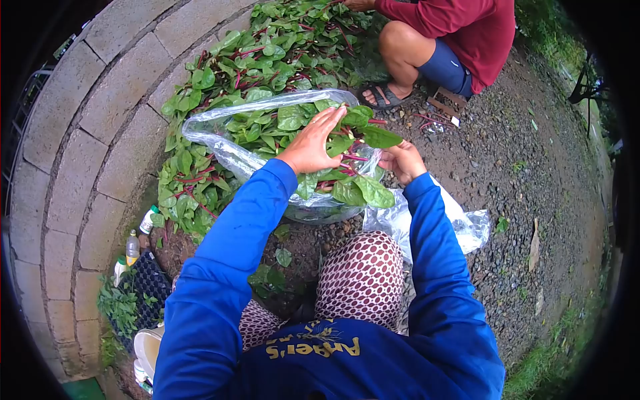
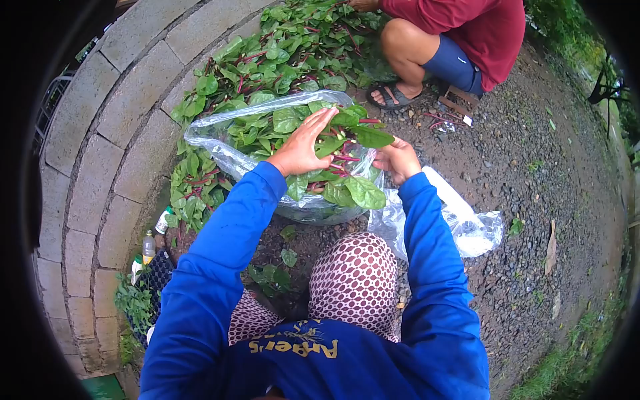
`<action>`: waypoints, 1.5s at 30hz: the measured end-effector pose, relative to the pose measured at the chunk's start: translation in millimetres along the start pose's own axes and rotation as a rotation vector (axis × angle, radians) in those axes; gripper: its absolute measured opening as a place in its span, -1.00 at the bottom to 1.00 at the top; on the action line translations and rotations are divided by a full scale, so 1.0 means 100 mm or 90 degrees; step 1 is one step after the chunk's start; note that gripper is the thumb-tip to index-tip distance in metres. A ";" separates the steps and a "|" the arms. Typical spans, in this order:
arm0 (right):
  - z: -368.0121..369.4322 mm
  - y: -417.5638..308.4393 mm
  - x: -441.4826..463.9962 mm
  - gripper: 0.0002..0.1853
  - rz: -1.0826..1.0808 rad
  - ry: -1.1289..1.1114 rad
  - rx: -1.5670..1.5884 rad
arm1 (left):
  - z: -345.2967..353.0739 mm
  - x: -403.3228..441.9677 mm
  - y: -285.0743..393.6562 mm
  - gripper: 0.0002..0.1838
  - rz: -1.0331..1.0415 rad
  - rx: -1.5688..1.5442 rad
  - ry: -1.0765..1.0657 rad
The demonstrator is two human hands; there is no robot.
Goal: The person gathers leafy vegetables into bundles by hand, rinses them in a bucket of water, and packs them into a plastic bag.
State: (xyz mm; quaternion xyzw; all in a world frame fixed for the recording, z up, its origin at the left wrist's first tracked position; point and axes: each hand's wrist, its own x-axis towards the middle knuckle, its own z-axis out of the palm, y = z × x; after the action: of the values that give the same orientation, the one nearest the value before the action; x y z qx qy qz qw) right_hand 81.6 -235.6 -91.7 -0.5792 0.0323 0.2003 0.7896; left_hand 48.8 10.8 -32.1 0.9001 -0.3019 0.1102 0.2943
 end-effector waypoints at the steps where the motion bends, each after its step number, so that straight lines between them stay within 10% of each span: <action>1: 0.01 0.00 -0.06 -0.77 -0.010 -0.020 0.076 | 0.00 0.01 -0.01 0.02 -0.003 -0.001 -0.004; 9: 0.06 0.17 0.07 -0.85 -0.059 -0.090 0.271 | -0.10 0.08 -0.14 -0.01 -0.036 -0.062 -0.040; 17: 0.28 -0.17 0.21 -0.71 -0.636 -0.087 -0.873 | -0.18 0.19 -0.24 -0.02 -0.089 -0.140 -0.080; 21: 0.39 -0.35 0.12 -0.78 -0.454 -0.113 -1.230 | -0.19 0.25 -0.29 -0.05 -0.113 -0.142 -0.078; 28: 0.47 -0.55 -0.02 -0.85 -0.341 -0.088 -1.299 | -0.23 0.33 -0.36 -0.12 -0.143 -0.128 -0.104; 31: 0.35 -0.67 -0.20 -0.89 -0.626 -0.031 -1.030 | -0.26 0.30 -0.35 -0.12 -0.107 -0.093 -0.103; 39: -0.11 -0.73 -0.18 -0.89 -0.373 -0.248 -0.381 | -0.30 -0.11 0.01 0.28 0.064 0.030 -0.100; 43: 0.28 -0.84 -0.43 -0.91 -0.559 -0.322 -0.723 | -0.23 -0.05 -0.10 0.02 0.087 0.027 -0.043; 45: 0.44 -0.83 -0.63 -0.88 -0.327 -0.322 -0.947 | -0.13 0.02 -0.14 -0.02 0.065 0.050 -0.036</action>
State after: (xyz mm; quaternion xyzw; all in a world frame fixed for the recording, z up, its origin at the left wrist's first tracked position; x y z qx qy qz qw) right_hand 45.7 -233.2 15.1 -0.8774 -0.4206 0.1072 0.2044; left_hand 58.6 26.9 -27.2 0.8970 -0.3511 0.1117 0.2443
